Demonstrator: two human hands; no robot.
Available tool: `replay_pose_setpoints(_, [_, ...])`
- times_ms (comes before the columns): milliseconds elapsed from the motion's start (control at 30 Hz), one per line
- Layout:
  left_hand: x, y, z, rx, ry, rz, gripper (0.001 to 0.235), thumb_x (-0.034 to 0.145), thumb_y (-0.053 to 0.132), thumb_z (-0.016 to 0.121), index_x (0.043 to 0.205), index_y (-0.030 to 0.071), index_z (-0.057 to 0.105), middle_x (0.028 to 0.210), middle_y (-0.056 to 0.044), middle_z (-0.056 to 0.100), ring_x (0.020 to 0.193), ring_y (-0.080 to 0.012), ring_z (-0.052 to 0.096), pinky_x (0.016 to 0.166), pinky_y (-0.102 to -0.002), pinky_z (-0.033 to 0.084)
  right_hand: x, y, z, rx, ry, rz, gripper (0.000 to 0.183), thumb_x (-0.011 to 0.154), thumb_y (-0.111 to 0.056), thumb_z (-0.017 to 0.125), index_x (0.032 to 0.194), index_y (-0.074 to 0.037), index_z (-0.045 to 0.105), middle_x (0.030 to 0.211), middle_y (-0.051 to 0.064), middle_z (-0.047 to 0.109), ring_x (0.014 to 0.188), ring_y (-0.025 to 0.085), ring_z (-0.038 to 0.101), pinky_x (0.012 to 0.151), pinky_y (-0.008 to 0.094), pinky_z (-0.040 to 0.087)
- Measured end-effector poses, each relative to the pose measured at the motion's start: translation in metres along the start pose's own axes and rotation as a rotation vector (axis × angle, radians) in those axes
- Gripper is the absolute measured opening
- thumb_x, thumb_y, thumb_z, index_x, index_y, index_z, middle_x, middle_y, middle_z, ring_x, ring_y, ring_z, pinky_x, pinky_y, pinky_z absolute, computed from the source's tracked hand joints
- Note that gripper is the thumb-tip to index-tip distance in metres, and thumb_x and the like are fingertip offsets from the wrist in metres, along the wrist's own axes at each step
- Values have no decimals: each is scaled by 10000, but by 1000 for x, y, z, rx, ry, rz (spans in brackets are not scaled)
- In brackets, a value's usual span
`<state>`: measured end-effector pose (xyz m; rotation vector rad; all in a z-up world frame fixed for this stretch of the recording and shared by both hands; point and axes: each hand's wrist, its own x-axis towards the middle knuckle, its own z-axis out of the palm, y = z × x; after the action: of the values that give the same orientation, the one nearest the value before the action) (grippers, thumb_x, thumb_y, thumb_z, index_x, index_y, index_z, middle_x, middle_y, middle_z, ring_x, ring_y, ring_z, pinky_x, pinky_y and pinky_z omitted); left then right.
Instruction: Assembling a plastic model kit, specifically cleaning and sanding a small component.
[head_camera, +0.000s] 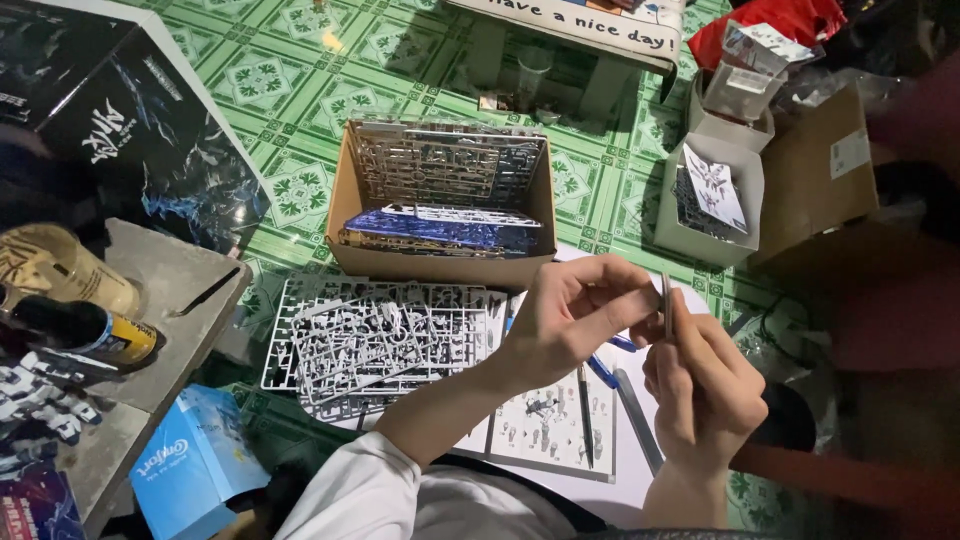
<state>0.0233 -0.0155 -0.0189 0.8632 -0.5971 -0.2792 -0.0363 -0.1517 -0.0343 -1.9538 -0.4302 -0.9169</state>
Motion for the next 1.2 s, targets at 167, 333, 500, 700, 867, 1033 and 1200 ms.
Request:
replay_pose_setpoints(167, [-1, -2, 2, 4, 10, -43, 154, 915, 98, 606, 994, -34, 618, 859, -103, 668, 757, -160, 645, 695, -267, 570, 1, -2, -1, -18, 11, -7, 302, 970, -12, 466, 1242, 101, 534, 758, 146, 510, 576, 155, 438, 536, 245, 365])
replay_pose_setpoints(333, [-2, 1, 1, 26, 4, -36, 142, 915, 99, 602, 977, -27, 622, 851, -88, 662, 764, -163, 637, 723, -272, 567, -2, 0, -3, -34, 4, -16, 296, 954, 27, 482, 1232, 111, 539, 747, 130, 508, 609, 160, 451, 586, 263, 379])
replay_pose_setpoints(500, [-2, -1, 3, 44, 28, -50, 163, 901, 132, 632, 957, -21, 636, 847, -95, 676, 757, -168, 657, 706, -264, 574, 0, 1, -6, -36, -6, -37, 291, 954, 24, 476, 1222, 119, 538, 774, 148, 527, 597, 163, 466, 588, 268, 414])
replay_pose_setpoints(700, [-1, 2, 4, 12, 31, -32, 194, 910, 165, 634, 949, -24, 615, 805, -109, 651, 718, -175, 648, 698, -277, 582, -2, -3, -5, -30, -19, 0, 300, 964, 4, 470, 1245, 91, 535, 827, 159, 548, 546, 137, 449, 530, 235, 380])
replay_pose_setpoints(867, [-4, 4, 4, 12, 5, -68, 165, 914, 132, 632, 973, -21, 623, 854, -106, 667, 773, -180, 665, 748, -282, 590, 4, -6, -6, -23, -16, 4, 308, 950, 34, 452, 1240, 84, 540, 773, 142, 524, 575, 151, 461, 546, 249, 407])
replay_pose_setpoints(1033, [-7, 16, 7, -10, -65, -87, 132, 899, 153, 629, 890, 22, 640, 789, -61, 649, 639, -133, 609, 590, -215, 529, -9, 3, -17, 296, 122, 86, 423, 1014, -199, 439, 1385, 4, 422, 691, 147, 511, 411, 106, 361, 394, 200, 278])
replay_pose_setpoints(1200, [-12, 13, 5, -173, -170, -160, 122, 934, 112, 614, 947, -10, 616, 819, -99, 629, 683, -165, 603, 634, -241, 537, -18, 5, -18, 425, 159, 31, 261, 906, -18, 485, 1129, 114, 509, 573, 42, 378, 352, 60, 275, 366, 222, 232])
